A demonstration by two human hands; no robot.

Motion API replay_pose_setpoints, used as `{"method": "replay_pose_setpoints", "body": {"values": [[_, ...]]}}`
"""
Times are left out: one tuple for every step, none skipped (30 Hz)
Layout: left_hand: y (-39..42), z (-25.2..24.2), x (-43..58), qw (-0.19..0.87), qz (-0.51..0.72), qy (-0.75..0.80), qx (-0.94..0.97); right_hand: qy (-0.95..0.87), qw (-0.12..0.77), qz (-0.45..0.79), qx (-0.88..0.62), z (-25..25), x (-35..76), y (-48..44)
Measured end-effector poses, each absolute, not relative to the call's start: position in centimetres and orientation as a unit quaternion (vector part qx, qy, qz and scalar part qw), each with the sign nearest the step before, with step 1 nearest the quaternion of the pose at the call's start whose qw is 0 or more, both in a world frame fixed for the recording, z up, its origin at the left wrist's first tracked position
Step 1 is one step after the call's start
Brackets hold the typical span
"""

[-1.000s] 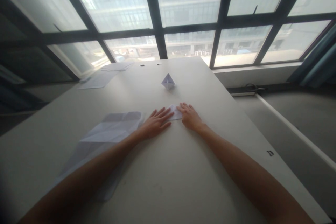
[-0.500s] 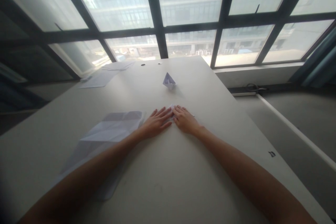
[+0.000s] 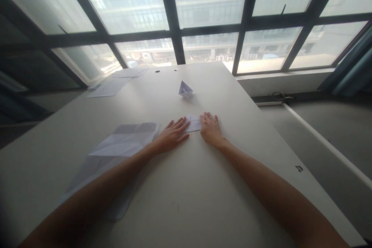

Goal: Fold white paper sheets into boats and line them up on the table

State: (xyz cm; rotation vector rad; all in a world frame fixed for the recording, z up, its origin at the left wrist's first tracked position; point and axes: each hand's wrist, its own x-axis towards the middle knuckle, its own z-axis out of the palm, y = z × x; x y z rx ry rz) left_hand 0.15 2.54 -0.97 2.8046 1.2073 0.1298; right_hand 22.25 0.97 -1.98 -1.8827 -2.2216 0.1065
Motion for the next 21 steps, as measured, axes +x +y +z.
{"method": "replay_pose_setpoints", "body": {"values": [[2.56,-1.01,0.13,0.044,0.042,0.394,0.917,-0.747,0.111,0.031,-0.655,-1.94,22.46,0.97],[2.57,-1.06,0.12,0.044,0.042,0.394,0.917,-0.738,0.109,0.024,-0.666,-1.93,22.66,0.96],[2.58,-1.09,0.10,0.045,0.043,0.394,0.917,-0.731,0.109,0.019,-0.674,-1.93,22.85,0.95],[2.59,-1.12,0.09,0.046,0.044,0.393,0.917,-0.725,0.110,0.015,-0.680,-1.96,23.02,0.96],[2.60,-1.14,0.08,0.047,0.046,0.393,0.917,-0.720,0.114,0.011,-0.685,-2.03,23.15,0.99],[2.60,-1.15,0.07,0.048,0.047,0.393,0.917,-0.716,0.120,0.009,-0.688,-2.12,23.25,1.04],[2.61,-1.15,0.06,0.049,0.049,0.394,0.917,-0.712,0.129,0.008,-0.690,-2.22,23.31,1.12],[2.60,-1.14,0.06,0.051,0.050,0.395,0.916,-0.709,0.139,0.007,-0.691,-2.33,23.34,1.23],[2.60,-1.13,0.06,0.053,0.051,0.396,0.915,-0.708,0.152,0.007,-0.690,-2.42,23.33,1.35],[2.59,-1.11,0.05,0.056,0.052,0.396,0.915,-0.710,0.168,0.007,-0.684,-2.47,23.30,1.48],[2.58,-1.10,0.05,0.057,0.054,0.396,0.915,-0.714,0.187,0.008,-0.675,-2.49,23.24,1.60],[2.57,-1.09,0.04,0.058,0.056,0.395,0.915,-0.722,0.206,0.011,-0.660,-2.47,23.16,1.69],[2.55,-1.10,0.04,0.058,0.059,0.396,0.915,-0.735,0.225,0.017,-0.639,-2.40,23.08,1.74],[2.54,-1.13,0.04,0.057,0.063,0.397,0.914,-0.754,0.237,0.026,-0.612,-2.31,22.99,1.74],[2.53,-1.18,0.04,0.056,0.068,0.400,0.912,-0.776,0.241,0.038,-0.582,-2.20,22.91,1.70],[2.53,-1.24,0.04,0.054,0.073,0.403,0.910,-0.798,0.236,0.050,-0.552,-2.09,22.84,1.62],[2.54,-1.32,0.05,0.053,0.077,0.406,0.909,-0.817,0.226,0.061,-0.527,-1.99,22.80,1.51],[2.56,-1.40,0.05,0.051,0.079,0.407,0.909,-0.831,0.214,0.069,-0.509,-1.91,22.78,1.41],[2.59,-1.49,0.06,0.050,0.080,0.409,0.908,-0.840,0.204,0.074,-0.498,-1.85,22.79,1.32],[2.62,-1.57,0.07,0.048,0.081,0.413,0.906,-0.844,0.198,0.077,-0.492,-1.81,22.82,1.26],[2.65,-1.65,0.07,0.046,0.082,0.416,0.904,-0.845,0.196,0.079,-0.491,-1.78,22.86,1.22]]}}
